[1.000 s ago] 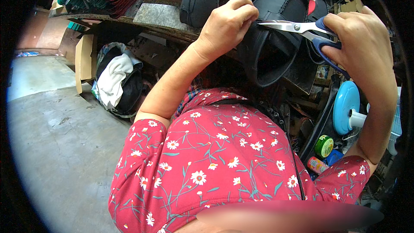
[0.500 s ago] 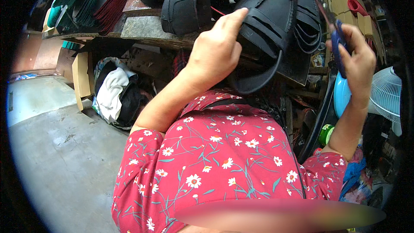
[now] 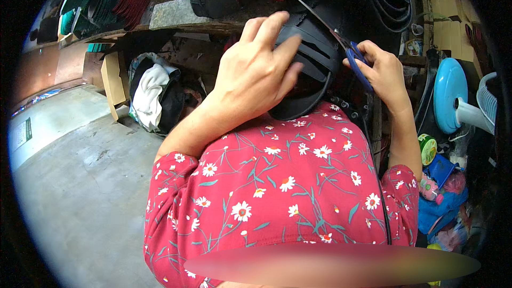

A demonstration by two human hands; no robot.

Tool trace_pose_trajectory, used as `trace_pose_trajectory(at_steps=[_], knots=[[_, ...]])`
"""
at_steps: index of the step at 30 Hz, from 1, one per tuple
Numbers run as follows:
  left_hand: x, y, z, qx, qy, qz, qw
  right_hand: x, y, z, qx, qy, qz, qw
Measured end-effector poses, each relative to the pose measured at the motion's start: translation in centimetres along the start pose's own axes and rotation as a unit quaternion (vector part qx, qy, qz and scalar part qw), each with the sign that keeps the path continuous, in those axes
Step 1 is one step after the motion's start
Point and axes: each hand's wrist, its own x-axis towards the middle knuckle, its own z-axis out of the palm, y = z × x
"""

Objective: The person uses scissors to trim excess material from the edges and insoles of several black slip-on shoes. They handle each shoe one at a time, cutting along seams and removing loose threads, then place the finished shoes on a nearby surface.

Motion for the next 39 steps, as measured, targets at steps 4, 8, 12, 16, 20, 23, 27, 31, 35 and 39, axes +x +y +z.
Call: trace_pose_trajectory(at_steps=[4, 8, 12, 16, 20, 23, 27, 31, 35, 39], knots=[[2.2, -0.6, 2.0, 0.024, -0.103, -0.058, 0.993, -0.5, 1.6, -0.4, 0.190, -0.024, 0.097, 0.977], [3.2, -1.9, 2.5, 0.049, -0.058, 0.027, 0.997, -2.7, 2.6, -1.1, 0.341, 0.081, 0.057, 0.935], [3.6, -2.0, 1.2, 0.028, -0.086, 0.047, 0.995, -3.9, 3.3, -2.2, 0.368, 0.135, 0.033, 0.919], [3.6, -1.5, -1.4, -0.060, 0.108, 0.046, 0.991, -3.9, 3.0, -3.1, 0.397, 0.183, 0.010, 0.899], [3.5, -1.9, -2.8, -0.005, 0.312, 0.008, 0.950, -3.6, 1.6, -3.5, 0.384, 0.199, -0.066, 0.899], [4.5, -2.0, 0.0, 0.089, 0.196, -0.102, 0.971, -2.3, 0.8, -3.0, 0.357, 0.130, -0.045, 0.924], [6.5, -3.2, 4.8, 0.178, 0.055, -0.168, 0.968, -0.4, 0.5, -1.3, 0.349, 0.085, -0.034, 0.933], [7.2, -4.7, 5.7, 0.148, 0.079, -0.150, 0.974, 0.5, 0.3, -2.1, 0.438, 0.135, -0.046, 0.888], [8.0, -4.2, 4.9, 0.120, 0.049, -0.156, 0.979, 0.9, -1.2, -1.4, 0.340, 0.163, -0.054, 0.925], [6.8, -4.1, 2.6, 0.049, 0.043, -0.111, 0.992, 2.3, -2.5, 0.4, 0.290, 0.119, -0.050, 0.948]])
